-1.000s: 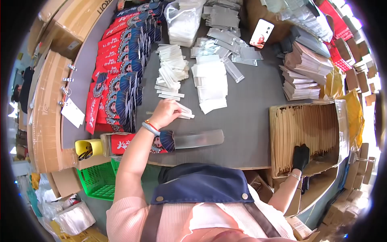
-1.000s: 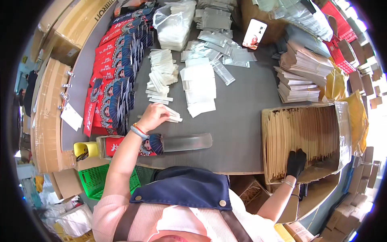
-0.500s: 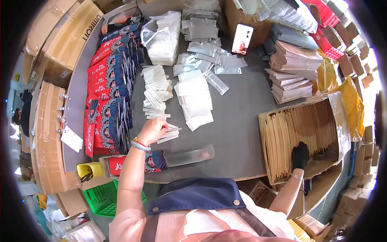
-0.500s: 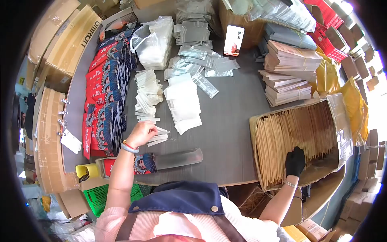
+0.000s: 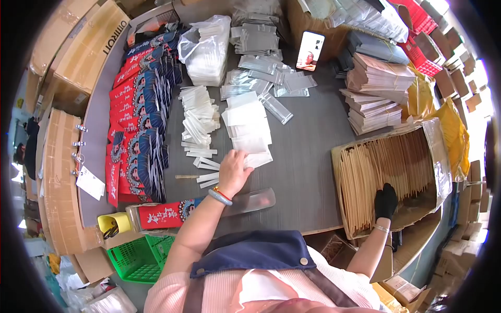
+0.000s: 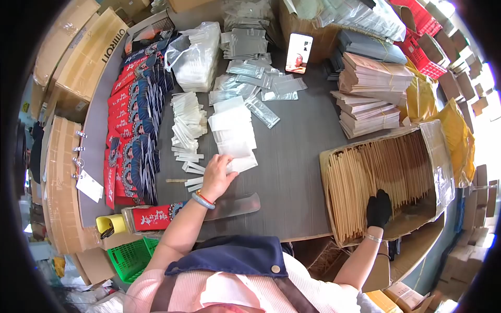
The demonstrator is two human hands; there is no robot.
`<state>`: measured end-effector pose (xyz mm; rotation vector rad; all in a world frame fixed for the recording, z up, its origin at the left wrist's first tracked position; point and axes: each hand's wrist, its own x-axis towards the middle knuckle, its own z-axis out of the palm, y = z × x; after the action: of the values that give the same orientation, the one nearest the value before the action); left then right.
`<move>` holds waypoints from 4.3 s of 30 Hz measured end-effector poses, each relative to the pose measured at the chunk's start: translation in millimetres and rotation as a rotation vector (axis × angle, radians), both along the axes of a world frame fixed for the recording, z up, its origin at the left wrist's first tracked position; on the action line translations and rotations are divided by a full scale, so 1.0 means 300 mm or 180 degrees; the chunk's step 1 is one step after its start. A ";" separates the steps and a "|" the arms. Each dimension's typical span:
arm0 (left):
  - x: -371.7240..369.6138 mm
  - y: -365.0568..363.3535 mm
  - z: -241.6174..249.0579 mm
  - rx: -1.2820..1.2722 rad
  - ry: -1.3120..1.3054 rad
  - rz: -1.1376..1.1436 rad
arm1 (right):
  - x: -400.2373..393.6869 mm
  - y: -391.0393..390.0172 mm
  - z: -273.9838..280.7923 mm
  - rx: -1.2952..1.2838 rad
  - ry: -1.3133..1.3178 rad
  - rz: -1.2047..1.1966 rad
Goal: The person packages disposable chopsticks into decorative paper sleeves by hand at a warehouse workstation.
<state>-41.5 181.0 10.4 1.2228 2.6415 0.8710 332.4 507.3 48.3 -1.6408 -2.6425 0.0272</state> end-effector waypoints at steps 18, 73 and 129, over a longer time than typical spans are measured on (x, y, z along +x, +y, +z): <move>0.147 -0.353 0.126 -0.0022 -0.0434 -0.0559 | -0.522 -0.545 0.097 -0.1289 0.1393 0.2491; -0.730 -0.946 0.334 0.0031 0.0933 0.1766 | -0.586 -0.647 -0.136 -0.0360 0.1069 0.2521; 0.186 -0.538 0.000 -0.0298 -0.0028 0.1325 | -0.671 -0.768 0.086 -0.0909 0.1296 0.3336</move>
<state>14.4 19.6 10.3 0.6537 2.9418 0.7846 131.2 276.9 74.2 -0.0620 -2.8584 0.6828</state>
